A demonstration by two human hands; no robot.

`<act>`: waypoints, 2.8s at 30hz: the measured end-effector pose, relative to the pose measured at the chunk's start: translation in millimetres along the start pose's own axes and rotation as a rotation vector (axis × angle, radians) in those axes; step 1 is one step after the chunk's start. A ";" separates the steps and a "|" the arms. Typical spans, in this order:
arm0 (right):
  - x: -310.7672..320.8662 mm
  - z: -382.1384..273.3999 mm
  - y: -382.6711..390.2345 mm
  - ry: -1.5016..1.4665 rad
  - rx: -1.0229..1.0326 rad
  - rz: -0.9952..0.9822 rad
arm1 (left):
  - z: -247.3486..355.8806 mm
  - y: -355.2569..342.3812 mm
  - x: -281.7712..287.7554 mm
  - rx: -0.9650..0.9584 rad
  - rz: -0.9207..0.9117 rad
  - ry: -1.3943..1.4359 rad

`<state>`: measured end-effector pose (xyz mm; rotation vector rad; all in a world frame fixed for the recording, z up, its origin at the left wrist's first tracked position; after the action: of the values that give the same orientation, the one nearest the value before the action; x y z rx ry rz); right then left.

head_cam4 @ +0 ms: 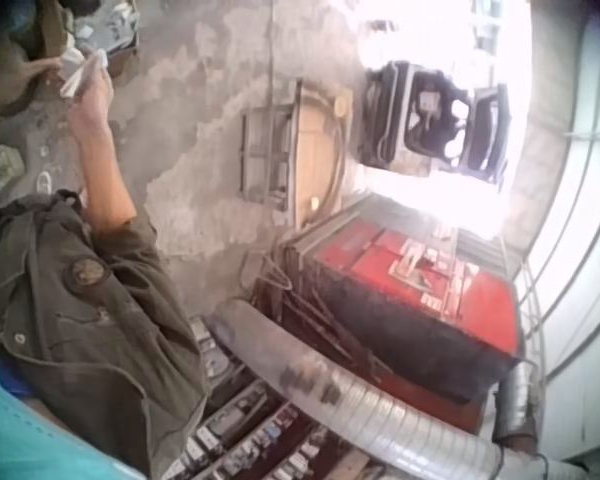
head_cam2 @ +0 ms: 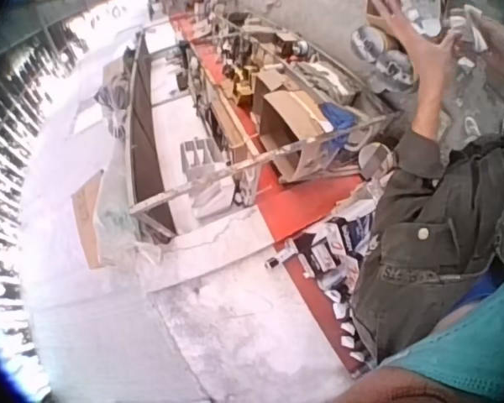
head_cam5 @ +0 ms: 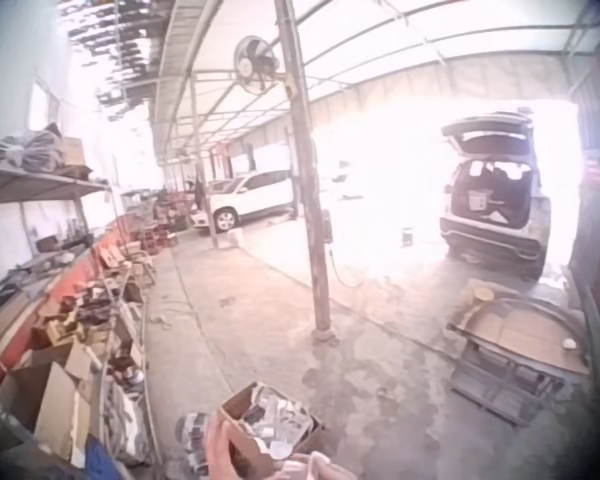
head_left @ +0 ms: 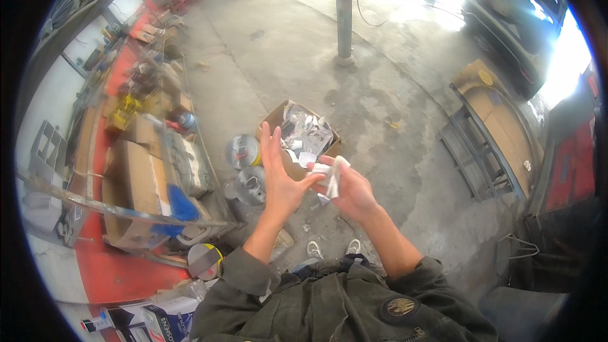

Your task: The person mixes white paint in a small container using a stir stick, then pours additional paint from a yellow can into the container and continues stirring. The person later wipes their hands with a paper towel.

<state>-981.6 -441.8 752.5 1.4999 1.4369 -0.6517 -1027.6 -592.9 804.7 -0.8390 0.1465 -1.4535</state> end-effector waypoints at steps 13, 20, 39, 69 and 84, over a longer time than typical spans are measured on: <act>-8.0 15.1 -6.9 -0.251 -0.041 -0.014 | -3.0 21.7 -31.3 -0.396 -0.310 -0.620; 10.2 18.0 -16.2 0.344 0.040 0.257 | 3.5 32.2 -42.7 -0.458 -0.513 -0.693; -29.9 -16.1 -16.9 -0.155 0.099 -0.071 | -11.2 23.1 -38.1 0.362 -0.277 0.186; -82.8 -21.0 -7.5 -0.457 -0.012 -0.364 | 19.1 38.2 -46.2 1.128 -0.029 1.561; -65.2 -7.3 -36.6 0.186 0.269 0.185 | 44.5 52.2 -52.7 0.261 -0.045 0.574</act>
<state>-1029.7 -470.0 802.8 1.9220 1.3651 -0.6221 -968.7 -532.4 785.7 -0.1988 0.3615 -1.6819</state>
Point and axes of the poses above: each hand's wrist, its own y-axis away from the middle knuckle, its own x-axis out of the back of the hand, z = x × y, the point moved 2 cm from there along -y, towards the middle knuckle, and after that the axes turned 6 degrees about z, right-handed, at the moved point
